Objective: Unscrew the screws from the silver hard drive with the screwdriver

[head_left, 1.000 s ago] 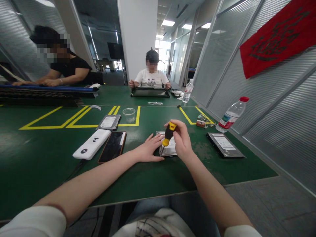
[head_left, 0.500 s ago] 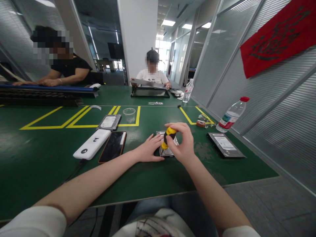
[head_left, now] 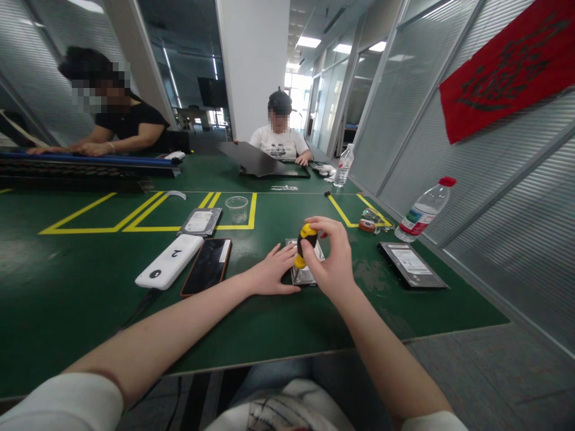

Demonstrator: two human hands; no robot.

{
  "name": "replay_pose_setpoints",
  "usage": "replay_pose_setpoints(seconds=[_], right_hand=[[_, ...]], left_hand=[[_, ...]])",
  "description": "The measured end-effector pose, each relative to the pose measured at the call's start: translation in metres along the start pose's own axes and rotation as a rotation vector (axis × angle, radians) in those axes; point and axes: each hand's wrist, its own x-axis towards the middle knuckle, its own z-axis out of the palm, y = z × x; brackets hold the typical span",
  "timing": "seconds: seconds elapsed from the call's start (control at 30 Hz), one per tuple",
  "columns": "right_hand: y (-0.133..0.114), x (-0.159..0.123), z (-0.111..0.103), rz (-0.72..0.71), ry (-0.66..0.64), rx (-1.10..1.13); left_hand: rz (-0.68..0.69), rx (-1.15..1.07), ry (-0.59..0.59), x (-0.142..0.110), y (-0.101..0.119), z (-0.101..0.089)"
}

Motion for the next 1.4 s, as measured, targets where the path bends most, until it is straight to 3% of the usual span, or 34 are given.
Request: replay_pose_setpoints(seconds=[0.1, 0.27, 0.47, 0.63, 0.87, 1.07, 1.27, 1.4], right_hand=[[0.0, 0.0, -0.001, 0.008, 0.035, -0.008], [0.003, 0.001, -0.007, 0.063, -0.092, 0.097], [0.004, 0.0, -0.007, 0.083, 0.019, -0.002], [0.0, 0.002, -0.011, 0.093, -0.048, 0.023], [-0.002, 0.0, -0.01, 0.111, 0.062, -0.028], [-0.006, 0.006, -0.015, 0.024, -0.082, 0.018], [-0.004, 0.001, -0.006, 0.153, 0.018, 0.047], [0.002, -0.002, -0.001, 0.28, 0.048, 0.272]], left_hand=[[-0.007, 0.007, -0.018, 0.0, 0.0, 0.0], [-0.015, 0.024, -0.028, 0.0, 0.001, -0.001], [-0.012, 0.032, -0.024, -0.001, 0.001, 0.0], [-0.01, 0.019, -0.02, -0.001, 0.001, -0.001], [-0.014, 0.028, -0.039, -0.001, 0.001, -0.001], [-0.01, 0.028, -0.027, -0.001, 0.0, 0.001], [-0.031, 0.025, -0.051, 0.0, -0.001, 0.002], [-0.023, 0.011, -0.04, 0.0, -0.002, 0.002]])
